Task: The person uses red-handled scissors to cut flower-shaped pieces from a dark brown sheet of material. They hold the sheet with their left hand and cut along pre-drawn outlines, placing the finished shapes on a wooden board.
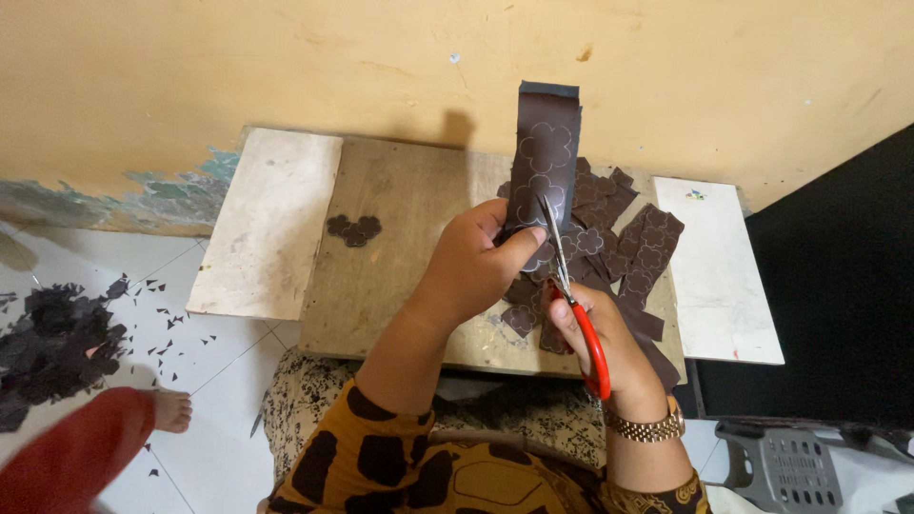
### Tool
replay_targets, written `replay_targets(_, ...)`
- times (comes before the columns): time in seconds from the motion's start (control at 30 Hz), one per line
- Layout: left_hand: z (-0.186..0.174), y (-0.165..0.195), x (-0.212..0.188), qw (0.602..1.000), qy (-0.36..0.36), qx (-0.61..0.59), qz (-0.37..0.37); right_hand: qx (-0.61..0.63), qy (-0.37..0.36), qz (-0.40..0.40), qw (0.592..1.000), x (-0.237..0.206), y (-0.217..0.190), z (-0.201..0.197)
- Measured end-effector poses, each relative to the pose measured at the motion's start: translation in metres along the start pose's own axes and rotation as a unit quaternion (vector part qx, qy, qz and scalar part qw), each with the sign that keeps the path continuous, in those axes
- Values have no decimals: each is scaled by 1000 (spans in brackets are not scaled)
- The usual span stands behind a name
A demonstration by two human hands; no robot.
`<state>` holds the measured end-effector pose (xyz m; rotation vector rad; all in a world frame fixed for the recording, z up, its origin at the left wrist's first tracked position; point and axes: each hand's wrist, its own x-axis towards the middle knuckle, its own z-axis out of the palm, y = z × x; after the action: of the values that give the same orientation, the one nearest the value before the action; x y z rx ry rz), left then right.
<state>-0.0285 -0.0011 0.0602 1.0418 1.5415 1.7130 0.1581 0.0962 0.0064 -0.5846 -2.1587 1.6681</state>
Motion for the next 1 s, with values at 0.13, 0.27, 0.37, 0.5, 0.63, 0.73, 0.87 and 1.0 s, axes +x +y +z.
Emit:
replay_targets(0.13, -4, -1, 0, 1000, -5, 17, -21, -24, -7, -15, 1000, 1, 3, -1)
replay_targets(0.27, -9, -4, 1, 998, -24, -39, -33, -39, -1, -17, 999, 1, 6, 0)
replay_targets(0.37, -1, -11, 4, 992, -24, -118, -48, -48, 48, -16, 998, 4, 12, 7)
replay_targets(0.5, 29, -23, -1, 972, 1, -235, 3, 2, 122, -15, 992, 6, 16, 18)
replay_targets(0.63, 44, -30, 0, 954, 61, -285, 77, 24, 126, -8, 992, 3, 12, 26)
replay_targets(0.73, 44, -29, -2, 965, 88, -235, 80, 20, 110, -23, 993, 2, 5, 28)
replay_targets(0.87, 43, -23, -9, 976, 94, -180, 72, 33, 91, -44, 994, 1, -2, 29)
replay_targets(1.0, 44, -20, -10, 975, 105, -188, 49, 31, 96, -42, 994, 0, -5, 31)
